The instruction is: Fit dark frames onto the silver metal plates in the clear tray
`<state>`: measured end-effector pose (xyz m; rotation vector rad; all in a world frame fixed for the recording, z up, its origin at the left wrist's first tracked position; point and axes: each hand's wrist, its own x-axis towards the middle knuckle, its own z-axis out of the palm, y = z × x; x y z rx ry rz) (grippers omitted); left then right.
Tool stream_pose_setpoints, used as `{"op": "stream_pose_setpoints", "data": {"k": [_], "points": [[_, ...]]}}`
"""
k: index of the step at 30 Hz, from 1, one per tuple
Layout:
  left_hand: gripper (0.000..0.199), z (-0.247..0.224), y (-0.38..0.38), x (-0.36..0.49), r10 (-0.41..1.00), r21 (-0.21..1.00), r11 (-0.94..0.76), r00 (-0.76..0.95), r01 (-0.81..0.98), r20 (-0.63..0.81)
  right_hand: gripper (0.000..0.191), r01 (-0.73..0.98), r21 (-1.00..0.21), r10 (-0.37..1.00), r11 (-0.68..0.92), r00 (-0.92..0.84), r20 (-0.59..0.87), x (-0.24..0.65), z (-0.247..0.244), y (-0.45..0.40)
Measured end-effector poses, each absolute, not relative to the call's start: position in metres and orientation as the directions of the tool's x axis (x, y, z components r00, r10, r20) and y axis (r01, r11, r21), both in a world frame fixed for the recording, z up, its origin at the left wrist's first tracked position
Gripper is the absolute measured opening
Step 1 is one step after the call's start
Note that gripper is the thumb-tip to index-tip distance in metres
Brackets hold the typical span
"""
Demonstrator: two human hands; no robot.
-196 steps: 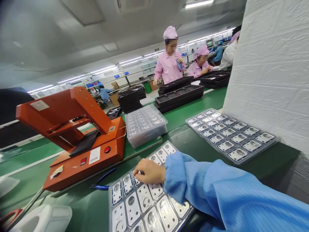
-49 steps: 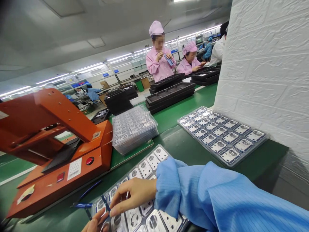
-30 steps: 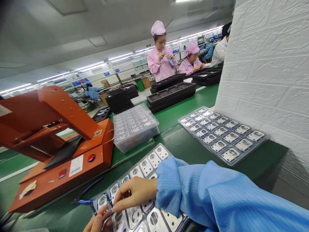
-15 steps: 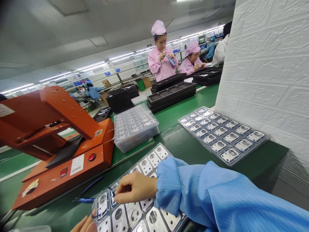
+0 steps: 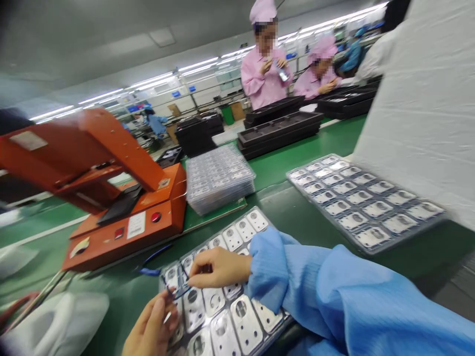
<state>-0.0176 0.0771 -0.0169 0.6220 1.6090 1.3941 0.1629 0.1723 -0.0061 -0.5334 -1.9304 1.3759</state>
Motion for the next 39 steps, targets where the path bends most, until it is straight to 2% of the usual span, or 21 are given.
{"op": "stream_pose_setpoints", "data": {"k": [3,7,13,16,19,23,31,39], "points": [[0.050,-0.015,0.071,-0.013,0.872,0.978,0.165,-0.445,-0.126,-0.204,0.010,-0.066,-0.921,0.663,0.384,-0.674,0.325,0.166,-0.004,0.170],[0.043,-0.012,0.066,-0.004,0.885,0.991,0.114,-0.447,-0.067,-0.132,0.013,-0.035,-0.934,0.653,0.356,-0.706,0.276,0.168,-0.004,0.169],[0.044,-0.011,0.065,-0.003,0.900,0.992,0.115,-0.419,-0.045,-0.123,0.011,-0.001,-0.919,0.626,0.394,-0.732,0.269,0.169,-0.004,0.167],[0.036,-0.010,0.067,-0.003,0.889,0.998,0.050,-0.457,0.044,-0.025,0.012,0.004,-0.912,0.610,0.411,-0.744,0.272,0.169,-0.004,0.167],[0.029,-0.004,0.067,-0.003,0.906,0.989,0.023,-0.422,0.143,0.040,0.013,-0.009,-0.900,0.592,0.436,-0.750,0.294,0.170,-0.003,0.167],[0.029,0.011,0.066,-0.005,0.924,0.967,0.039,-0.378,0.253,0.062,0.015,-0.009,-0.870,0.587,0.492,-0.734,0.340,0.172,0.005,0.166],[0.023,0.038,0.088,-0.002,0.953,0.923,0.028,-0.289,0.383,0.091,0.016,0.120,-0.851,0.689,0.511,-0.649,0.323,0.185,0.035,0.171],[0.025,0.032,0.141,0.018,0.984,0.890,0.069,-0.177,0.450,0.013,0.018,0.327,-0.866,0.789,0.378,-0.604,0.117,0.213,0.022,0.197]]}}
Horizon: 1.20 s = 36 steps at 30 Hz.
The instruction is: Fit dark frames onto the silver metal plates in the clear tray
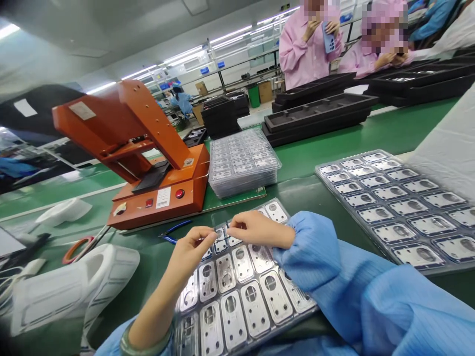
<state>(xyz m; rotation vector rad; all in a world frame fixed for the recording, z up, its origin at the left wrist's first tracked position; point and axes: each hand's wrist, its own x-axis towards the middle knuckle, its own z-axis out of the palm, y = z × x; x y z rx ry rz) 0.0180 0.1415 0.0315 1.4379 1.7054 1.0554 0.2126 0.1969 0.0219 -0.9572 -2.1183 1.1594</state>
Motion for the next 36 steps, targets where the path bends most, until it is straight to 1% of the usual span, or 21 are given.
{"op": "stream_pose_setpoints", "data": {"k": [2,7,11,13,19,23,25,28,31,36], "points": [[0.025,0.023,0.151,0.023,0.987,0.878,0.050,-0.157,0.476,0.029,0.019,0.331,-0.882,0.800,0.335,-0.594,0.081,0.216,0.010,0.203],[0.027,-0.001,0.159,0.023,0.978,0.826,-0.073,-0.123,0.559,0.171,0.019,0.341,-0.897,0.851,0.280,-0.522,0.067,0.212,-0.011,0.209],[0.033,-0.016,0.163,0.013,0.978,0.834,-0.070,-0.126,0.547,0.165,0.016,0.360,-0.887,0.865,0.289,-0.496,0.080,0.207,-0.016,0.214],[0.036,-0.019,0.164,0.011,0.968,0.847,-0.082,-0.159,0.526,0.193,0.014,0.368,-0.883,0.866,0.291,-0.494,0.079,0.206,-0.016,0.215],[0.041,-0.016,0.158,0.016,0.956,0.850,-0.104,-0.184,0.517,0.229,0.016,0.363,-0.887,0.862,0.286,-0.501,0.073,0.207,-0.017,0.212],[0.043,-0.015,0.157,0.016,0.959,0.848,-0.075,-0.197,0.524,0.206,0.017,0.365,-0.887,0.861,0.284,-0.504,0.068,0.207,-0.015,0.210],[0.045,-0.015,0.157,0.015,0.962,0.845,-0.057,-0.198,0.531,0.189,0.018,0.359,-0.882,0.861,0.306,-0.499,0.096,0.207,-0.014,0.208],[0.048,-0.014,0.156,0.015,0.965,0.833,-0.043,-0.192,0.551,0.177,0.017,0.339,-0.865,0.856,0.371,-0.485,0.177,0.207,-0.013,0.206],[0.047,-0.015,0.156,0.014,0.962,0.822,-0.045,-0.198,0.568,0.189,0.015,0.339,-0.847,0.850,0.408,-0.480,0.217,0.206,-0.012,0.204],[0.045,-0.024,0.157,0.011,0.952,0.813,-0.126,-0.162,0.569,0.261,0.016,0.377,-0.837,0.841,0.397,-0.515,0.167,0.205,-0.010,0.203]]}}
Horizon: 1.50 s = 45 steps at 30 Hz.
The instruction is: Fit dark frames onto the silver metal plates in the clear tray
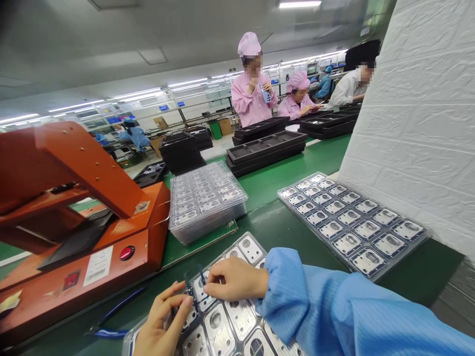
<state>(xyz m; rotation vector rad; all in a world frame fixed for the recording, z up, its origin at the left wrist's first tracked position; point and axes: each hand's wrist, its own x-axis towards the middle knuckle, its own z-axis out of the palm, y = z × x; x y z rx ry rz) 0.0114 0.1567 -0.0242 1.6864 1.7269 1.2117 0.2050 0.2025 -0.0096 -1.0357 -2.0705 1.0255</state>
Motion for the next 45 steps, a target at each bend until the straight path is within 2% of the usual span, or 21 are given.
{"op": "stream_pose_setpoints", "data": {"k": [7,13,19,30,45], "points": [[0.039,-0.033,0.157,0.006,0.956,0.808,-0.140,-0.135,0.572,0.261,0.015,0.361,-0.860,0.828,0.359,-0.548,0.116,0.205,-0.013,0.205],[0.026,-0.025,0.153,0.007,0.991,0.815,-0.052,-0.073,0.577,0.115,0.016,0.319,-0.892,0.832,0.319,-0.545,0.103,0.211,-0.011,0.202],[0.021,-0.016,0.150,0.013,0.995,0.814,-0.010,-0.077,0.580,0.066,0.018,0.368,-0.822,0.825,0.435,-0.529,0.200,0.213,-0.007,0.198],[0.018,-0.017,0.148,0.016,0.991,0.720,-0.109,0.017,0.686,0.134,0.015,0.565,-0.714,0.837,0.413,-0.545,0.053,0.212,-0.009,0.197],[0.017,-0.019,0.149,0.018,0.982,0.669,-0.151,0.033,0.728,0.186,0.017,0.601,-0.677,0.833,0.425,-0.553,0.032,0.210,-0.008,0.197]]}}
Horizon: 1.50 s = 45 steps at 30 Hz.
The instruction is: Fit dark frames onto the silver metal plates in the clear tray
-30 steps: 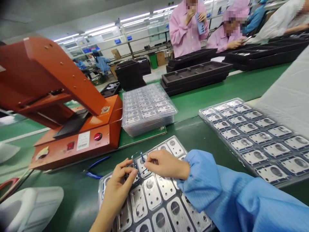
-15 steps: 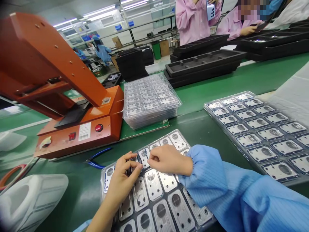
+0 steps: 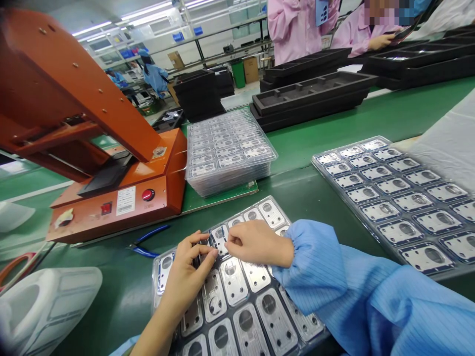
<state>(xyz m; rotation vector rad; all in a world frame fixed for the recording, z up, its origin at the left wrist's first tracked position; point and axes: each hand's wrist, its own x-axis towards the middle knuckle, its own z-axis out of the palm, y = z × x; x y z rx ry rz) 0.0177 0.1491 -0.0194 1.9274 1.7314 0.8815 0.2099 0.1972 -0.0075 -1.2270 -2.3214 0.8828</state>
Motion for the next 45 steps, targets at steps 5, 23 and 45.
{"op": "stream_pose_setpoints", "data": {"k": [5,23,45], "points": [[0.017,-0.0187,0.1481,0.0183,0.985,0.667,-0.137,0.030,0.733,0.169,0.016,0.604,-0.678,0.837,0.420,-0.547,0.031,0.2105,-0.0068,0.1971],[0.016,-0.0205,0.1495,0.0199,0.977,0.650,-0.164,0.032,0.742,0.210,0.016,0.616,-0.660,0.838,0.430,-0.545,0.037,0.2090,-0.0054,0.1968],[0.011,-0.0220,0.1487,0.0198,0.970,0.598,-0.194,0.061,0.778,0.237,0.016,0.581,-0.616,0.781,0.532,-0.617,0.092,0.2127,-0.0096,0.1984]]}}
